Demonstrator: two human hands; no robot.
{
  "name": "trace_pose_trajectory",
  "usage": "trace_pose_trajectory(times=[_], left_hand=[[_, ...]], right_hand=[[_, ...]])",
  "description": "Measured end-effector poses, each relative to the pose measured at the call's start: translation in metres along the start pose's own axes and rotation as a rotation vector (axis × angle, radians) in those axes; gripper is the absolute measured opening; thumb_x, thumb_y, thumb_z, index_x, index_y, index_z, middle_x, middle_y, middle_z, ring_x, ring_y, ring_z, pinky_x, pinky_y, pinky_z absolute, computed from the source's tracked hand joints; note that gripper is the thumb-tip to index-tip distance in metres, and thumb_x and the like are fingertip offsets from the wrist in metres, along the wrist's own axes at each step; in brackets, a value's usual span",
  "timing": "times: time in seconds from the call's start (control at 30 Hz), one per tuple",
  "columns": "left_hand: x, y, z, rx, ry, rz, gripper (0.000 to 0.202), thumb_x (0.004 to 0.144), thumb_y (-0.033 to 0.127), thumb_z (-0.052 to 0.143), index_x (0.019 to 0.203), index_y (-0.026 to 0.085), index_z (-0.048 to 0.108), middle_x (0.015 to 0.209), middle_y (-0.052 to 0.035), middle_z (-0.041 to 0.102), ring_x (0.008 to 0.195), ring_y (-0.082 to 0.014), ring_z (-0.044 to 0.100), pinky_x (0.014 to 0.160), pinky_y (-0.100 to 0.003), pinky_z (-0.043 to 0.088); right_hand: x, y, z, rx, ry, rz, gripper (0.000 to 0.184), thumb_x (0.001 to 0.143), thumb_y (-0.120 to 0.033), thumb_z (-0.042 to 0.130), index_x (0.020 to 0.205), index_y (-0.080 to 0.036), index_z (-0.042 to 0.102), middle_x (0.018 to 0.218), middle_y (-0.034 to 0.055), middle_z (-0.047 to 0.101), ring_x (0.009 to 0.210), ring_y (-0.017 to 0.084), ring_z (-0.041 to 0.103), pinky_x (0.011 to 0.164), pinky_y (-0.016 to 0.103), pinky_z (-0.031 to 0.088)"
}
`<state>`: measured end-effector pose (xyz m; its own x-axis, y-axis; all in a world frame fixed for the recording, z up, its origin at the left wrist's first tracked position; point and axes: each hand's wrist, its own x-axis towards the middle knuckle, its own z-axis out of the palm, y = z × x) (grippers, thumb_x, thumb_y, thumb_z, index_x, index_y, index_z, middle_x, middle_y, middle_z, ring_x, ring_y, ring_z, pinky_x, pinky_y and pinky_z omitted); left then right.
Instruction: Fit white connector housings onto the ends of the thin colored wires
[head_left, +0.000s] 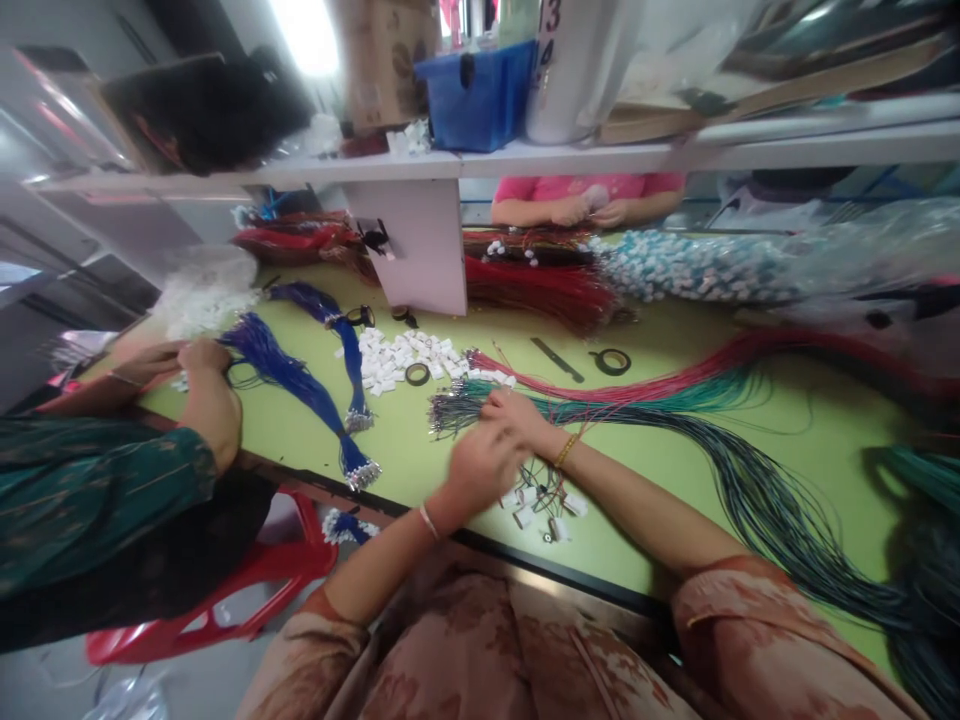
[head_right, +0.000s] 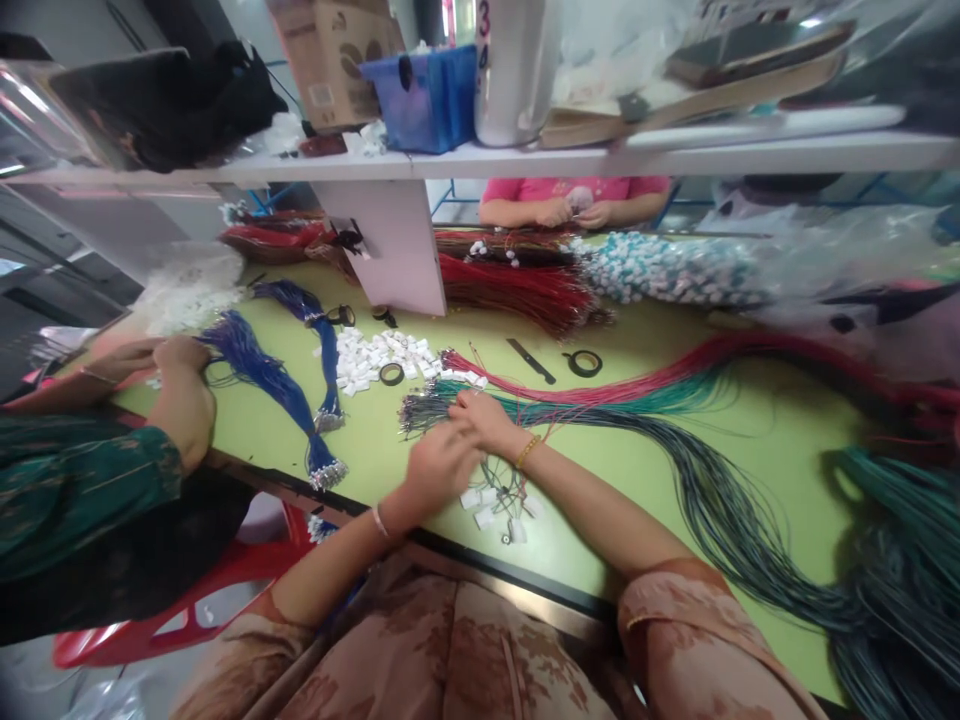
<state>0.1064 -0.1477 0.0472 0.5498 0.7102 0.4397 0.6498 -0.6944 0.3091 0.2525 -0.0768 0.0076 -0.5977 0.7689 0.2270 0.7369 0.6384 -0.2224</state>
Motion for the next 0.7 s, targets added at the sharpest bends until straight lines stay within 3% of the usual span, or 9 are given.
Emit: trace_pose_trajectory(times=[0.07,0.13,0.2,0.27,0.37,0.53,0.63,0.7], left_hand=[[0.018,-0.041,-0.011,0.0,0.111,-0.214,0.028,0.095,0.024,0.038,0.099,0.019,0.065,0.101,-0.0103,0.062,0.095,-0.021,0.055,0.083,-0.034,0.044],[0.036,-0.086,-0.016,0.08,0.124,-0.422,0.028,0.092,0.018,0.039,0.098,0.017,0.066,0.097,-0.0112,0.062,0.092,-0.0225,0.055,0.082,-0.035,0.044],[0.049,-0.123,-0.014,0.142,-0.002,-0.472,0.026,0.088,0.012,0.042,0.096,0.016,0.066,0.097,-0.0111,0.061,0.092,-0.0224,0.055,0.082,-0.034,0.043],[0.056,-0.144,-0.009,0.182,-0.113,-0.476,0.023,0.085,0.01,0.043,0.089,0.016,0.065,0.096,-0.0111,0.06,0.088,-0.0216,0.055,0.078,-0.032,0.042],[0.055,-0.151,-0.003,0.218,-0.148,-0.466,0.02,0.083,0.01,0.046,0.093,0.015,0.062,0.101,-0.0124,0.058,0.086,-0.0219,0.055,0.075,-0.032,0.042],[0.05,-0.142,-0.008,0.124,-0.134,-0.503,0.028,0.077,0.009,0.053,0.103,0.015,0.059,0.097,-0.013,0.059,0.085,-0.0246,0.055,0.074,-0.034,0.04],[0.049,-0.139,-0.018,-0.092,0.115,-0.598,0.021,0.077,0.013,0.055,0.097,0.017,0.062,0.094,-0.01,0.059,0.081,-0.0219,0.055,0.075,-0.034,0.041],[0.049,-0.137,-0.026,-0.384,0.348,-0.706,0.009,0.079,0.016,0.057,0.086,0.017,0.062,0.082,-0.0053,0.058,0.073,-0.0173,0.054,0.071,-0.03,0.041]], right_hand=[[-0.001,-0.003,0.0,-0.058,-0.004,-0.065,0.016,0.088,-0.02,0.048,0.088,-0.015,0.062,0.089,0.0099,0.057,0.076,0.019,0.043,0.064,0.029,0.025],[-0.001,-0.006,-0.001,-0.106,-0.015,-0.144,0.016,0.087,-0.016,0.046,0.091,-0.014,0.062,0.091,0.011,0.058,0.078,0.019,0.044,0.065,0.03,0.026],[0.001,-0.007,-0.004,-0.111,-0.026,-0.171,0.015,0.086,-0.015,0.046,0.091,-0.014,0.06,0.088,0.0109,0.059,0.077,0.019,0.045,0.066,0.03,0.027],[0.001,-0.008,-0.009,-0.061,-0.02,-0.15,0.015,0.088,-0.017,0.046,0.091,-0.014,0.06,0.084,0.0097,0.061,0.075,0.019,0.047,0.066,0.03,0.028],[0.002,-0.01,-0.019,0.066,-0.022,-0.102,0.016,0.088,-0.018,0.044,0.089,-0.015,0.06,0.082,0.0075,0.063,0.075,0.018,0.049,0.067,0.028,0.029],[0.016,-0.022,-0.029,0.279,-0.137,-0.109,0.012,0.08,-0.014,0.049,0.082,-0.016,0.061,0.08,0.0051,0.065,0.069,0.015,0.05,0.064,0.025,0.031],[0.028,-0.033,-0.027,0.412,-0.189,-0.113,0.015,0.079,-0.012,0.047,0.082,-0.015,0.062,0.078,0.0045,0.066,0.066,0.013,0.05,0.063,0.023,0.033],[0.035,-0.036,-0.028,0.413,-0.22,-0.081,0.015,0.077,-0.011,0.048,0.077,-0.014,0.062,0.072,0.0034,0.065,0.061,0.012,0.047,0.061,0.023,0.033]])
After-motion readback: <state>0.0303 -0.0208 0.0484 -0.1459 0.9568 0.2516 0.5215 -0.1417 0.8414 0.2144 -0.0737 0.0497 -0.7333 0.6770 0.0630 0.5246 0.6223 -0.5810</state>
